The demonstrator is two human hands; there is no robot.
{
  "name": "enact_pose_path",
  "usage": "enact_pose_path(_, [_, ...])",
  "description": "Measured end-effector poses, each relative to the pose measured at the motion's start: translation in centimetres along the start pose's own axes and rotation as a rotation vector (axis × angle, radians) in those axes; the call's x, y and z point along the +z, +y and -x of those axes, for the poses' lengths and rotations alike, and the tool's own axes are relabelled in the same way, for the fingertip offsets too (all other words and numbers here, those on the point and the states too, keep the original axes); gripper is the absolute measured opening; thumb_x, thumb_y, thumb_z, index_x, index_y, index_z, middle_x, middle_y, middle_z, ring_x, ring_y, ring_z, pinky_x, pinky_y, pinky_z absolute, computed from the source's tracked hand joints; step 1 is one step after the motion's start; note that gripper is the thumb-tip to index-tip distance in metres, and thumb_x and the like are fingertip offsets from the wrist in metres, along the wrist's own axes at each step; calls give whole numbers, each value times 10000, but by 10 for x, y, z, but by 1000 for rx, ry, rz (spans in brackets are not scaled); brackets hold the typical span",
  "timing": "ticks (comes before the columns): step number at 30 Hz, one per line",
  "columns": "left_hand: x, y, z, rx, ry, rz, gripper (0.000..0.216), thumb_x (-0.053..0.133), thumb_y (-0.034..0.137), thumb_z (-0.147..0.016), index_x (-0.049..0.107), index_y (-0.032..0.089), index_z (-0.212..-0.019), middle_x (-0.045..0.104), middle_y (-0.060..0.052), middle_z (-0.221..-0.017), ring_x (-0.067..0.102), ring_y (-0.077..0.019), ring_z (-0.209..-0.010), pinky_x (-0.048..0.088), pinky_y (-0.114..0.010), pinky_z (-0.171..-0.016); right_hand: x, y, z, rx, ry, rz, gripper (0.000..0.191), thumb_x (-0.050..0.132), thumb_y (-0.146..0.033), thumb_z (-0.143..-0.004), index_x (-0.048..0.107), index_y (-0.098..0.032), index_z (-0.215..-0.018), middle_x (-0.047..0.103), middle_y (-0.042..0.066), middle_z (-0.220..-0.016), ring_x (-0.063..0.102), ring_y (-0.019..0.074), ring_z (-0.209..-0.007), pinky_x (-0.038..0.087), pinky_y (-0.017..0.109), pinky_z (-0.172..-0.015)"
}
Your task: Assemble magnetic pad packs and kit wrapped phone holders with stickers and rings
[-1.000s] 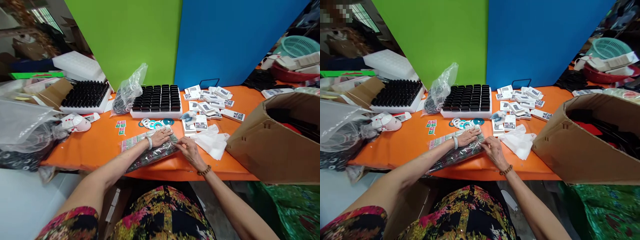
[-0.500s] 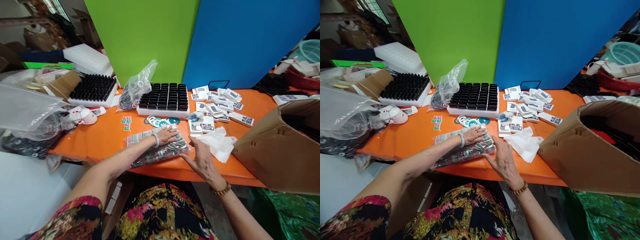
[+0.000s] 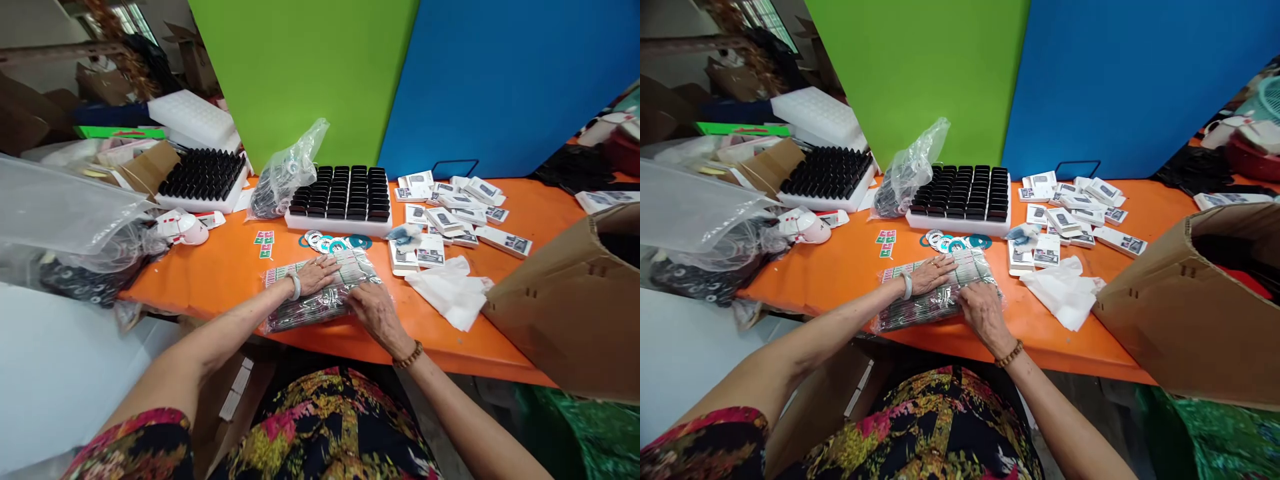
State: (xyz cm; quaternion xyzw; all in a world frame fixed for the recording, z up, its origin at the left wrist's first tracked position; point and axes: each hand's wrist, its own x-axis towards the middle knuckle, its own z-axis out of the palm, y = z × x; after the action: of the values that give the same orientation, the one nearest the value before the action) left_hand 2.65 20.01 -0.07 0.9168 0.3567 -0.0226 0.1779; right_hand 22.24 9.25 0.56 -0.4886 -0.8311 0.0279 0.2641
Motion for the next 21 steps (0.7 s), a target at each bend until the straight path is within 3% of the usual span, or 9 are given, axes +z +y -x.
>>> enact_pose_path(4, [5, -3, -3, 3, -10, -3, 494, 268, 356, -978, 353, 199, -1439, 268, -77, -1550, 158, -231, -1445, 163, -443, -1161, -14, -8, 30, -173, -50, -121, 306, 396, -150, -951, 615, -205, -745, 571, 19, -657, 449, 162, -680, 302, 328, -693])
enact_pose_path(7, [6, -6, -4, 38, -7, -15, 474, 260, 328, -980, 356, 233, -1433, 320, -40, -1532, 195, -182, -1435, 147, -401, -1167, -23, -6, 60, -185, -95, -195, 246, 410, -155, -954, 638, -208, -878, 616, 30, -746, 483, 160, -715, 331, 325, -684])
enact_pose_path(11, [10, -8, -4, -5, 10, 4, 474, 298, 333, -971, 369, 231, -1429, 322, -33, -1531, 192, -189, -1436, 150, -386, -1164, -25, -4, 79, -164, -108, -221, 213, 434, -173, -950, 640, -229, -952, 652, 39, -807, 544, 174, -738, 385, 339, -687])
enact_pose_path(14, [8, -6, -3, -22, 0, 20, 483, 304, 349, -970, 360, 233, -1436, 290, -31, -1545, 171, -221, -1442, 161, -415, -1160, -23, -8, 73, -50, -54, -209, 254, 487, -293, -941, 568, -228, -1173, 660, 71, -897, 584, 210, -799, 438, 369, -727])
enact_pose_path(16, [3, -1, -1, -23, -12, 17, 499, 303, 369, -972, 342, 221, -1447, 270, -40, -1553, 153, -248, -1446, 167, -432, -1157, -23, -14, 62, 63, 47, -162, 552, 512, -405, -918, 363, -173, -1397, 638, 136, -1033, 595, 256, -882, 459, 408, -760])
enact_pose_path(18, [-4, 4, 1, -14, -12, -3, 505, 315, 381, -972, 351, 204, -1443, 265, -54, -1554, 139, -272, -1446, 167, -449, -1155, -22, -24, 47, 100, 119, -98, 725, 513, -479, -897, 222, -136, -1466, 577, 197, -1165, 570, 305, -995, 458, 440, -792])
enact_pose_path(21, [-15, 8, 11, -10, 23, -33, 466, 360, 384, -964, 439, 201, -1385, 305, -72, -1535, 190, -289, -1430, 194, -466, -1143, -16, -45, 23, -11, 76, -43, 597, 515, -494, -889, 386, -171, -1374, 565, 186, -1166, 539, 321, -1028, 436, 444, -809])
